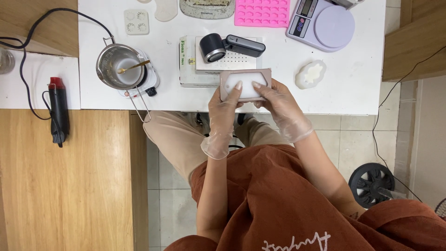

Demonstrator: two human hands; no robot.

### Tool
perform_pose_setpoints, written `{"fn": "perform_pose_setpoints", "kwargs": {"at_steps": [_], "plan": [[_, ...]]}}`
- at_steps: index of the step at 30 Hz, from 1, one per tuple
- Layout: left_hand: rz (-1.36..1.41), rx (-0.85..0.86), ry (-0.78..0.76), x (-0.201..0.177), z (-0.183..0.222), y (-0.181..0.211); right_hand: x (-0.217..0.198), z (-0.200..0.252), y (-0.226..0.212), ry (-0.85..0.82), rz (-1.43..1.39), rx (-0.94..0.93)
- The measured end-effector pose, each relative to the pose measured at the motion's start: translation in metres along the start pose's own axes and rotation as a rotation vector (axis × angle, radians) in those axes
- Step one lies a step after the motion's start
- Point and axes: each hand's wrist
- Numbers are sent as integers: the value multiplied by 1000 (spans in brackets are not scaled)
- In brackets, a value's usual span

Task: Use a hair dryer to heat a silicone candle mold on a workbench.

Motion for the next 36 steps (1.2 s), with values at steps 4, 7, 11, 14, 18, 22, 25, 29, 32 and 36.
{"fn": "perform_pose_setpoints", "kwargs": {"at_steps": [4,7,11,14,18,22,25,29,32,36], "plan": [[-46,28,34,2,0,-2,-1,-3,11,25,126,-138],[-37,60,38,1,-2,-8,-4,-14,28,18,115,-231],[47,98,7,-3,-11,-26,4,-18,43,80,10,-202],[246,14,-14,-8,-18,-38,4,-26,62,62,-3,-133],[371,-150,40,-23,-30,-35,-4,-36,54,73,224,-175],[321,-188,157,-45,-44,-38,3,-59,14,206,684,-760],[320,-202,173,-58,-52,-43,15,-87,-15,243,1018,-1128],[328,-229,171,-73,-71,-64,26,-138,-23,85,1386,-1082],[366,-189,125,-76,-73,-67,29,-157,-18,33,1413,-939],[336,-167,134,-75,-87,-66,28,-147,-22,36,1313,-892]]}}
Point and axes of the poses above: each hand's wrist, its own z-axis away from the middle knuckle, its own x-axis out of the palm, y = z × x, and after that the axes turned 9 degrees about y, right-handed
